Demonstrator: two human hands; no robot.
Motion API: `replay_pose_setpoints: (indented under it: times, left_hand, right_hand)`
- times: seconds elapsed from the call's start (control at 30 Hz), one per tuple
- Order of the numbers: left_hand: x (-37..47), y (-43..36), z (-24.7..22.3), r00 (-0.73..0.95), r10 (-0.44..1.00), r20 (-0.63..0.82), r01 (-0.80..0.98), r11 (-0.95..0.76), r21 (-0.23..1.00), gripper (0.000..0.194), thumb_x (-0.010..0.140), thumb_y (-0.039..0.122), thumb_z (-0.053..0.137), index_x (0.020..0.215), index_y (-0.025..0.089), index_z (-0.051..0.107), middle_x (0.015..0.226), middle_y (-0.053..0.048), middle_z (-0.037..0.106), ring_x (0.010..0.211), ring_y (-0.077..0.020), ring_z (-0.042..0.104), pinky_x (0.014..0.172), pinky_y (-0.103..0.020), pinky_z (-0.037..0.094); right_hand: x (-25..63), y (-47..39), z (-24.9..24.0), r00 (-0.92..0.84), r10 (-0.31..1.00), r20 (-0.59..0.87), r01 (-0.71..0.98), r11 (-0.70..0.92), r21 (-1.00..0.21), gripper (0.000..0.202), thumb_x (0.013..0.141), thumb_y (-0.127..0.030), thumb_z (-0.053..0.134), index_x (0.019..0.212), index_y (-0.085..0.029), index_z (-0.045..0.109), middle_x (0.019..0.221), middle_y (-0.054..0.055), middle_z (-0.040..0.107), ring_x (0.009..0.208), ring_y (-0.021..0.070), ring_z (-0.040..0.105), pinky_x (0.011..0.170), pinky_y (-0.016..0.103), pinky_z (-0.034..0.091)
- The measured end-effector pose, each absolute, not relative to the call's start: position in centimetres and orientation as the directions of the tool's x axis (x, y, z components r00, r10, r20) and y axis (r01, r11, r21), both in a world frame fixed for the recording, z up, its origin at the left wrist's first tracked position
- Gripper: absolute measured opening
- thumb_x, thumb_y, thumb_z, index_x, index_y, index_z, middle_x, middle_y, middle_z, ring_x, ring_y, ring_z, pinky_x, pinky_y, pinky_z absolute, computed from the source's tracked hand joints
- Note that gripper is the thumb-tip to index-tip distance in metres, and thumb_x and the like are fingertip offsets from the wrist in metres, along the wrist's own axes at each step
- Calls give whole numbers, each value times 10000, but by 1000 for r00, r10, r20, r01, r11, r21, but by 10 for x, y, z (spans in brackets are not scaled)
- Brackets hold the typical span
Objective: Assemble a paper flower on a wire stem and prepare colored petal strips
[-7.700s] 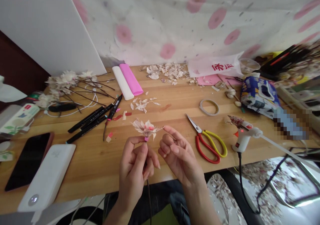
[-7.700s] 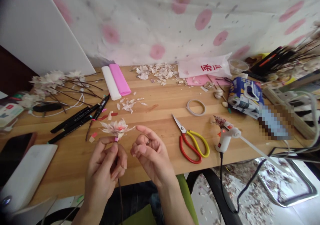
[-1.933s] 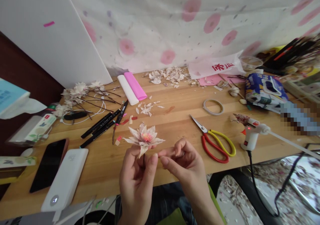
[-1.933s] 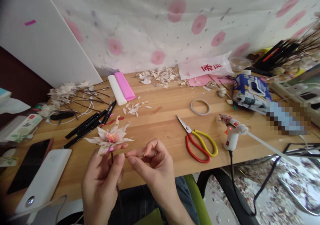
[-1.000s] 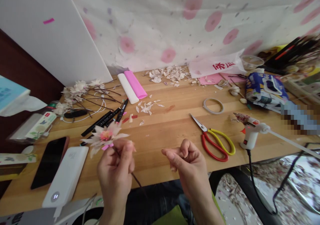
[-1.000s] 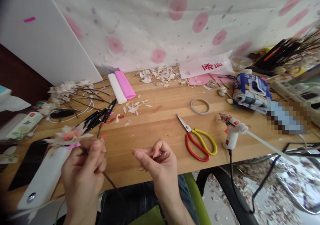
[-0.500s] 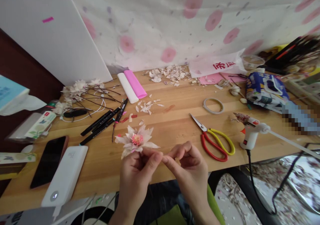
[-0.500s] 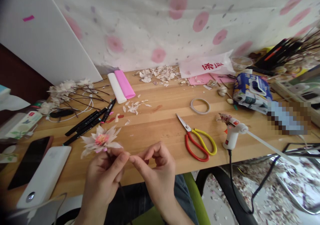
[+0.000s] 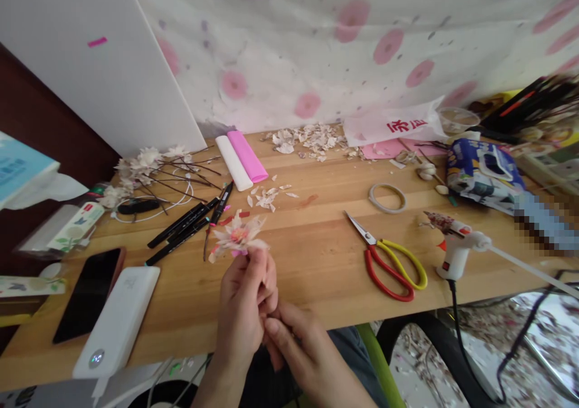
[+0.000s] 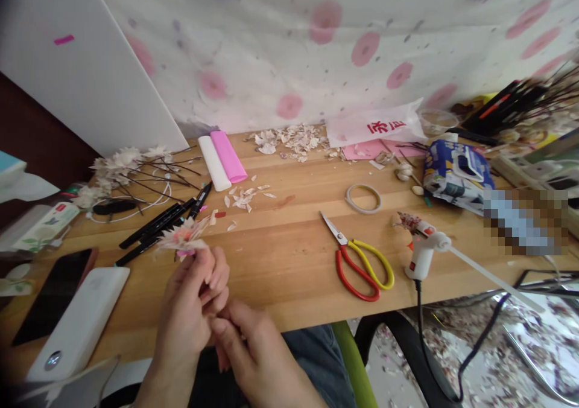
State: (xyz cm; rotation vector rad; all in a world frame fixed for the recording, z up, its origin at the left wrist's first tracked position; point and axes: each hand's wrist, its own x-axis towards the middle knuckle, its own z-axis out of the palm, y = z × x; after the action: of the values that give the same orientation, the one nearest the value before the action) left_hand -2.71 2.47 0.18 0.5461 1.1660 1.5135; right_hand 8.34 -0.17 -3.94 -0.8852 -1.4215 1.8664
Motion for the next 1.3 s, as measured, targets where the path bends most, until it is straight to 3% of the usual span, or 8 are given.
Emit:
replay_pose_setpoints:
  times: [0.1, 0.17, 0.2, 0.23, 0.33, 0.53, 1.17, 1.3]
  left_hand:
    - [-34, 27, -5, -219, 964, -148, -372, 57, 926, 454, 642, 462, 906, 932, 178, 703, 818, -25, 665, 715, -120, 629, 636, -192, 519]
    - [-44, 29, -13, -240, 965, -108, -318, 27, 948, 533, 624, 481, 907, 1023, 176, 730, 1053, -107, 727, 1031, -238, 668, 880, -313, 535]
    - [-50, 29, -17, -283, 954, -98, -291, 12, 957, 444, 666, 503, 873, 938, 178, 743, 1048, -112, 744, 1047, -259, 672, 911, -348, 528]
    - [-55, 29, -22, -359, 930, -80, -262, -18, 965, 352, 719, 513, 831, 775, 182, 726, 959, -95, 762, 979, -251, 692, 899, -358, 531]
    - [-64, 30, -26, -542, 840, 20, -188, -145, 971, 475, 837, 518, 722, 511, 197, 596, 726, -39, 745, 788, -202, 700, 875, -341, 530]
    - [-51, 33, -12, -439, 898, 38, -207, -143, 968, 240, 858, 423, 741, 938, 202, 791, 916, -61, 800, 908, -242, 735, 882, -371, 567]
    - [-25, 38, -13, -613, 790, 29, -227, -211, 951, 138, 916, 325, 692, 879, 222, 776, 890, -15, 805, 761, -170, 759, 738, -275, 625]
    - [-20, 37, -8, -656, 749, 88, -140, -236, 962, 116, 913, 296, 694, 890, 213, 772, 852, -16, 805, 733, -172, 769, 689, -253, 637]
  right_hand:
    - [82, -3, -44, -489, 848, -205, -260, -366, -893, 447, 983, -607, 491, 775, -212, 510, 535, -86, 365, 452, 71, 312, 461, 196, 320]
    - [85, 0, -45, -483, 849, -213, -372, -419, -828, 441, 960, -617, 537, 788, -211, 510, 499, -123, 287, 407, 53, 214, 408, 173, 283]
    - [87, 2, -46, -494, 846, -200, -413, -431, -802, 438, 955, -609, 556, 782, -209, 511, 485, -134, 266, 396, 47, 187, 395, 163, 275]
    - [89, 3, -47, -503, 844, -188, -445, -439, -781, 432, 954, -594, 571, 772, -207, 510, 472, -140, 253, 388, 41, 172, 387, 155, 273]
    - [92, 6, -51, -525, 834, -171, -488, -459, -742, 411, 964, -552, 585, 765, -198, 521, 447, -152, 229, 367, 30, 141, 369, 141, 260]
    - [90, 2, -59, -543, 823, -165, -459, -455, -763, 390, 996, -512, 555, 781, -187, 545, 436, -153, 230, 347, 22, 153, 362, 137, 215]
    - [83, -2, -64, -431, 899, -77, -668, -375, -642, 243, 1030, -377, 538, 902, -220, 674, 438, -147, 210, 338, 16, 126, 354, 91, 244]
    - [82, -3, -62, -396, 910, -119, -622, -361, -695, 245, 1010, -409, 567, 889, -221, 667, 447, -146, 221, 350, 19, 147, 358, 100, 240]
